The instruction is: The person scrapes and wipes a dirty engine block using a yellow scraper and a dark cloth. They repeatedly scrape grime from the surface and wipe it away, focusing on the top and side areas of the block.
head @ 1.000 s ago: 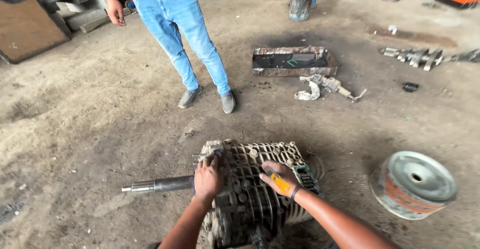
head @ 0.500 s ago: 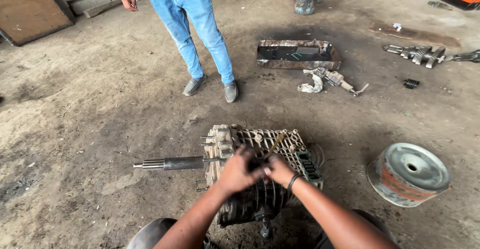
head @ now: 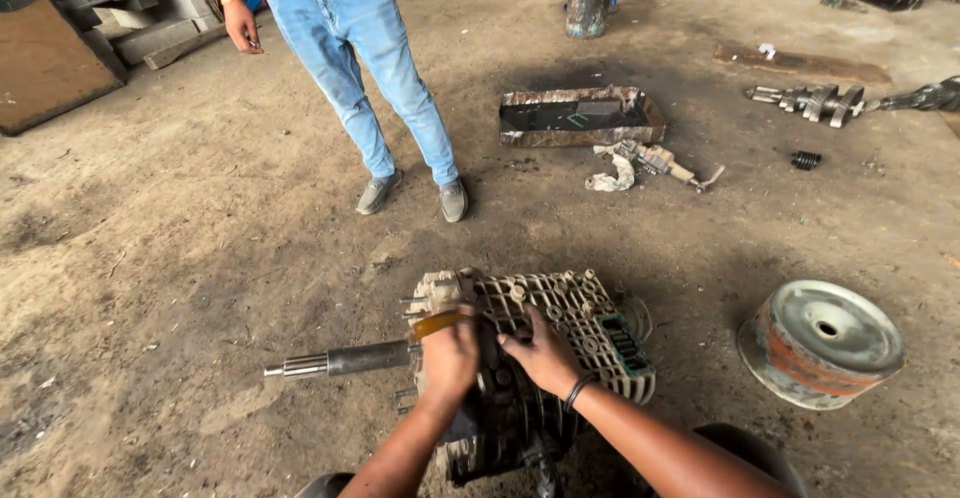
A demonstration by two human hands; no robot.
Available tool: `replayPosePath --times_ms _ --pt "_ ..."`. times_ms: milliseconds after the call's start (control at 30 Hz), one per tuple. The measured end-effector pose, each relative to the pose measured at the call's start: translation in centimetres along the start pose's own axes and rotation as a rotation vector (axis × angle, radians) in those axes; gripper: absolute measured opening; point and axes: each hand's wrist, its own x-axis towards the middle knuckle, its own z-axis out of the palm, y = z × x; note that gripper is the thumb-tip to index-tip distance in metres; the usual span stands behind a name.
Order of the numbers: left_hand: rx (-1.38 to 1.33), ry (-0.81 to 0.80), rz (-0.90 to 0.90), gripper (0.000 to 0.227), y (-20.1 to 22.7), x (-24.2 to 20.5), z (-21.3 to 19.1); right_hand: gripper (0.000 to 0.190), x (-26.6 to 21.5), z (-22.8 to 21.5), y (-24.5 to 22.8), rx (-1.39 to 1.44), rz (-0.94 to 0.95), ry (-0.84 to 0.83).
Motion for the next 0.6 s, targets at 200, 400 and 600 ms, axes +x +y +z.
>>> replayPosePath --times_ms 200,400,600 --pt "-0.466 0.145 -0.164 0.047 -1.4 -1.0 2.4 0.098 -0.4 0.8 0.2 0.846 0.415 -0.395" --pt "-0.595 0.045 -0.129 0.051 0.1 -2.6 4.1 0.063 1.7 3.9 3.8 1.135 0.236 -0.372" --pt "-0.404 0.199 0.06 0.05 -0.2 0.1 0.7 0.055 1.4 1.7 1.8 1.106 0.141 -0.456"
